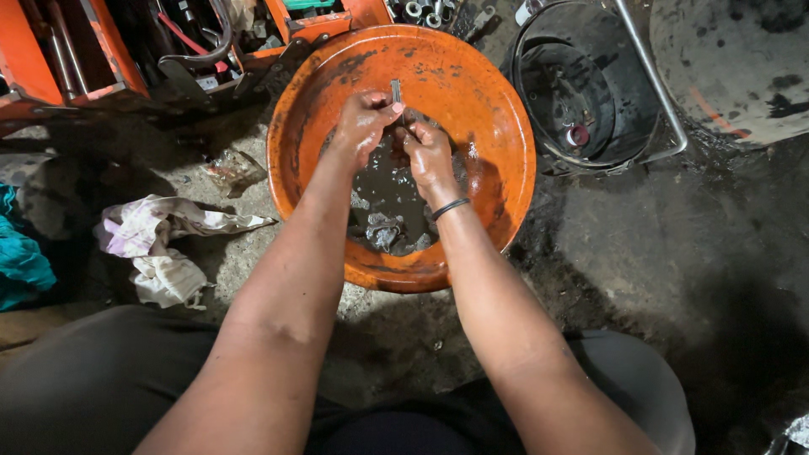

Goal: The person washes metal tools in a basin of soapy water, scrubbing them by hand. After rinsing, the person dries the tools with a blue cloth and places them into an open orange toolbox.

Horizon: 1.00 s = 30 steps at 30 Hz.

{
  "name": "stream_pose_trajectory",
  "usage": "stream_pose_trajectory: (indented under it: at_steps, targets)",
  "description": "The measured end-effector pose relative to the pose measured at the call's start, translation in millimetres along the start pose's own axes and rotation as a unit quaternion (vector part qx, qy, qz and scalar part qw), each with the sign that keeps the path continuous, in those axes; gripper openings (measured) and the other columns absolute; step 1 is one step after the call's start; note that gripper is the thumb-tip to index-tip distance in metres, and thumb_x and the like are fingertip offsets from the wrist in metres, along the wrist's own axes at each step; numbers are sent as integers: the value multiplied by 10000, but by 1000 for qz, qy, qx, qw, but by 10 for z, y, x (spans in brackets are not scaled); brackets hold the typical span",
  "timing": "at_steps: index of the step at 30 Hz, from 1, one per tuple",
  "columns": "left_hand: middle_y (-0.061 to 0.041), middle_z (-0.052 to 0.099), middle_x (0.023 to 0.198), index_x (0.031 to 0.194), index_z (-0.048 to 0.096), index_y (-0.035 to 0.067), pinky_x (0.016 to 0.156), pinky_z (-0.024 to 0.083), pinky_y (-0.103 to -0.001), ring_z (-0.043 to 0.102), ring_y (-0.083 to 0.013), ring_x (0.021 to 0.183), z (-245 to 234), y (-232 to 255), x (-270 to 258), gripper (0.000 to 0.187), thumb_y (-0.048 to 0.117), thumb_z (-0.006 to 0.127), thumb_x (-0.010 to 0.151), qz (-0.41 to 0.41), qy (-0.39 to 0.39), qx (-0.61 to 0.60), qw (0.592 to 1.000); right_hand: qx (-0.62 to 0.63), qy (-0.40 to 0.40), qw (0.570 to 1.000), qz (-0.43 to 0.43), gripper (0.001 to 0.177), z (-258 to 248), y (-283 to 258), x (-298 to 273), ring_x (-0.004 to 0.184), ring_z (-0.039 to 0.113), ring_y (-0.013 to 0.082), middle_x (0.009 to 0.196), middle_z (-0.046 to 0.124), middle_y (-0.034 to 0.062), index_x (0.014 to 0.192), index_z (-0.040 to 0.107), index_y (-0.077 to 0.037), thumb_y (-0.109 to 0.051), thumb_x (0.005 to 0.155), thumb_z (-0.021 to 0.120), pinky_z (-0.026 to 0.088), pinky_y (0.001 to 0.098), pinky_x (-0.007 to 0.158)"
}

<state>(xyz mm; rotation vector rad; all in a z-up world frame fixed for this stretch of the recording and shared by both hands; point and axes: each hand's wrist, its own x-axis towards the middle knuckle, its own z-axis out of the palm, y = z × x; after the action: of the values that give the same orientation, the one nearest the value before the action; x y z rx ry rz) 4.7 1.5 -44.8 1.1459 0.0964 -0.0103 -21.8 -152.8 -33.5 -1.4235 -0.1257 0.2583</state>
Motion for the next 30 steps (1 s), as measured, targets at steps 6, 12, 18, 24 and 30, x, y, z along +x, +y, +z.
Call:
stream_pose_trajectory:
  at_steps: [6, 12, 18, 24, 30]
  targets:
    - [-53, 708, 855, 941, 706, -37, 664, 526, -292, 649, -135, 748, 16, 2, -30, 94, 25, 757, 891, 11, -3, -2, 1000, 22, 8, 1000, -7, 111, -103, 229, 105, 738, 597, 105, 846, 649, 24, 929, 685, 29, -30, 1002, 625, 486, 272, 657]
    - [-62, 695, 850, 945, 709, -61, 665, 515, -301, 634, -138, 749, 59, 43, -49, 104, 25, 755, 908, -16, -2, 8, 1000, 45, 7, 998, 43, 105, -67, 39, 16, 723, 650, 142, 829, 683, 44, 950, 679, 15, -44, 982, 598, 548, 295, 669]
    - [-67, 693, 894, 982, 710, -52, 716, 538, -285, 668, -145, 796, -13, -99, 38, 164, -53, 766, 828, -4, 6, -3, 1000, 110, -51, 992, 44, 172, -54, -111, -30, 886, 657, 88, 990, 718, 16, 1083, 706, 10, -13, 983, 567, 541, 236, 817]
    - [-69, 664, 904, 970, 688, -67, 741, 544, -294, 661, -156, 822, -112, -320, 139, 175, -80, 781, 823, 21, -21, -69, 997, 8, -19, 1000, 22, 89, -169, 91, 83, 827, 604, 100, 926, 680, 39, 995, 692, 33, 17, 989, 604, 497, 254, 749]
    - [-72, 673, 892, 962, 680, -70, 723, 538, -290, 653, -148, 800, -57, -273, 126, 162, -77, 781, 835, 27, -45, -63, 997, 30, -11, 999, -25, 143, -282, 252, 162, 862, 605, 94, 920, 656, 13, 924, 644, 19, 123, 882, 555, 502, 232, 799]
